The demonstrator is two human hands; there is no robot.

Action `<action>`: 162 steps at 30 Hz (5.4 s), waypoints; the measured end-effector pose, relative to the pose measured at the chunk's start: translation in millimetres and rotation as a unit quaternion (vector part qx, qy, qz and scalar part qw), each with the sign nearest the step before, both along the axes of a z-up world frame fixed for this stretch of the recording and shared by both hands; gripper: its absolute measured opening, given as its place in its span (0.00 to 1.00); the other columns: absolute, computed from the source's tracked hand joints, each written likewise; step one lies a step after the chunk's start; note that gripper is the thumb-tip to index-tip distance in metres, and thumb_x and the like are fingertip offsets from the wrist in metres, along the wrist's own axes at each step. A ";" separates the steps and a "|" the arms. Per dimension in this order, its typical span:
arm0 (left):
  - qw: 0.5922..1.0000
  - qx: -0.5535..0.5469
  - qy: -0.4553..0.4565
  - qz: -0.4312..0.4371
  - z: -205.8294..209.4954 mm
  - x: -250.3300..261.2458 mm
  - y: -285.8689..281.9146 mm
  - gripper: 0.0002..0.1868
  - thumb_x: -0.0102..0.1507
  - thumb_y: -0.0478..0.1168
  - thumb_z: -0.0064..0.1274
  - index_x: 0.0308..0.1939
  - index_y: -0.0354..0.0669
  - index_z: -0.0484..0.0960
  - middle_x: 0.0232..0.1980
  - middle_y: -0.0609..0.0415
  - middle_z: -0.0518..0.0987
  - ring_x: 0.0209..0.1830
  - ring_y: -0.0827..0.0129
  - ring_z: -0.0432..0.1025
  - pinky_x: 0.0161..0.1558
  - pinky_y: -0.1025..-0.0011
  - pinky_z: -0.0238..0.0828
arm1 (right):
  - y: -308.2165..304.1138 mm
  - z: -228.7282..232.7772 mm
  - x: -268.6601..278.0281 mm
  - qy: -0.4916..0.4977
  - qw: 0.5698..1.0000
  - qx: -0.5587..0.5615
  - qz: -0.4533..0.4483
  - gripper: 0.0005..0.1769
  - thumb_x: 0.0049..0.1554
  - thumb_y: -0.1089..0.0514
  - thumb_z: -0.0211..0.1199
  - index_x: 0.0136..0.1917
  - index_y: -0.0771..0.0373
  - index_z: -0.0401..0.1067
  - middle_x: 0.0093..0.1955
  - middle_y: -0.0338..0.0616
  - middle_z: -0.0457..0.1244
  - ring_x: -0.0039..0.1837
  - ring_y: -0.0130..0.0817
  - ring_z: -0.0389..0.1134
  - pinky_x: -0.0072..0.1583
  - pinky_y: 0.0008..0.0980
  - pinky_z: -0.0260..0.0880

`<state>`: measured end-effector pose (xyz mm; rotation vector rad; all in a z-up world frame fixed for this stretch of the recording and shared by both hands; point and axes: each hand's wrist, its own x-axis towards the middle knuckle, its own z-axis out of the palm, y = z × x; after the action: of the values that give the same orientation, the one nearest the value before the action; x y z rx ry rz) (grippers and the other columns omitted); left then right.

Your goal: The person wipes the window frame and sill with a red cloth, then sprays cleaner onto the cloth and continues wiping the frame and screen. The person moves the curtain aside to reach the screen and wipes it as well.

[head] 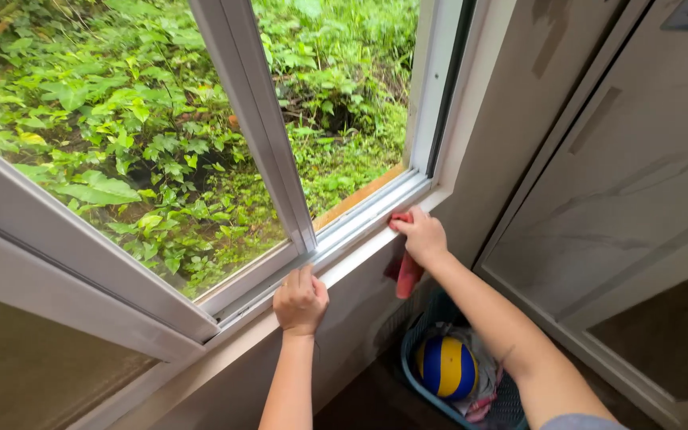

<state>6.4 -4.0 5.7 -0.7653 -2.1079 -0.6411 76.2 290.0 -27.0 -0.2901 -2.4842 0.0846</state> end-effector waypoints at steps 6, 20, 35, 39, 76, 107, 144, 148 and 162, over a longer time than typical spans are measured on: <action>1.000 0.016 0.007 -0.014 -0.7 -2.1 1.6 0.13 0.53 0.36 0.54 0.41 0.46 0.84 0.36 0.56 0.79 0.33 0.61 0.75 0.34 0.66 0.71 | -8.1 -2.6 3.9 -0.008 1.000 0.000 0.006 0.23 0.44 0.63 0.63 0.52 0.44 0.80 0.49 0.45 0.63 0.49 0.49 0.68 0.49 0.47 0.70; 1.000 0.014 0.015 0.004 -6.4 -3.7 5.9 0.11 0.54 0.37 0.55 0.40 0.46 0.83 0.35 0.56 0.78 0.33 0.61 0.75 0.33 0.65 0.70 | -18.4 -5.0 -8.1 -0.040 0.998 0.029 -0.026 0.17 0.47 0.61 0.63 0.51 0.51 0.77 0.52 0.40 0.66 0.50 0.45 0.70 0.49 0.46 0.71; 1.000 0.007 0.012 0.014 -6.1 -1.5 4.2 0.11 0.53 0.37 0.55 0.40 0.47 0.83 0.36 0.56 0.79 0.33 0.61 0.76 0.32 0.65 0.70 | 47.6 -31.2 -47.4 0.120 0.953 -0.273 -0.049 0.10 0.58 0.54 0.66 0.46 0.63 0.82 0.47 0.53 0.71 0.51 0.49 0.73 0.56 0.39 0.72; 1.000 0.008 0.008 0.016 -7.0 -3.1 5.1 0.10 0.53 0.36 0.55 0.39 0.48 0.83 0.35 0.56 0.78 0.33 0.61 0.76 0.32 0.65 0.69 | 53.8 -28.2 -43.3 0.126 0.912 -0.391 0.003 0.13 0.57 0.56 0.62 0.52 0.61 0.81 0.48 0.50 0.73 0.52 0.40 0.75 0.56 0.34 0.73; 0.999 0.012 0.003 0.037 0.4 0.9 10.5 0.11 0.52 0.36 0.55 0.39 0.48 0.84 0.33 0.57 0.78 0.33 0.62 0.75 0.35 0.65 0.71 | 48.4 15.0 -33.4 0.119 0.962 -0.201 0.139 0.08 0.53 0.59 0.68 0.47 0.58 0.78 0.44 0.45 0.71 0.44 0.43 0.74 0.49 0.37 0.75; 0.998 0.002 -0.010 0.054 5.4 3.3 17.7 0.09 0.52 0.39 0.56 0.36 0.48 0.82 0.34 0.56 0.80 0.33 0.60 0.75 0.36 0.64 0.72 | 26.1 -7.2 -44.0 0.187 0.953 -0.135 0.196 0.03 0.50 0.64 0.64 0.38 0.57 0.75 0.40 0.46 0.67 0.45 0.48 0.70 0.48 0.43 0.72; 1.000 0.008 -0.017 0.019 -1.5 0.8 8.5 0.12 0.52 0.40 0.55 0.39 0.46 0.83 0.35 0.55 0.80 0.34 0.60 0.76 0.35 0.64 0.72 | -62.8 0.4 -46.3 0.182 0.947 -0.116 0.238 0.05 0.53 0.59 0.68 0.39 0.58 0.73 0.37 0.48 0.65 0.42 0.50 0.69 0.46 0.44 0.70; 1.000 0.013 0.001 0.014 -0.3 -0.4 6.9 0.13 0.51 0.39 0.54 0.40 0.46 0.83 0.35 0.55 0.80 0.34 0.60 0.75 0.36 0.64 0.72 | -27.5 -13.9 -50.7 0.177 0.951 -0.099 0.234 0.02 0.51 0.60 0.66 0.40 0.55 0.75 0.38 0.46 0.66 0.43 0.48 0.69 0.46 0.44 0.71; 1.000 0.009 0.002 0.029 3.8 1.8 10.9 0.12 0.51 0.40 0.55 0.39 0.46 0.82 0.35 0.55 0.79 0.34 0.60 0.75 0.35 0.64 0.70 | 54.8 -21.4 -49.8 0.202 0.950 -0.223 0.087 0.03 0.54 0.59 0.66 0.40 0.60 0.78 0.40 0.50 0.69 0.44 0.49 0.73 0.48 0.42 0.73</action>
<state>8.2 6.9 9.5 -0.6921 -2.1105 -0.6262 26.4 344.8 -48.4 -0.2122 -2.0525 0.7140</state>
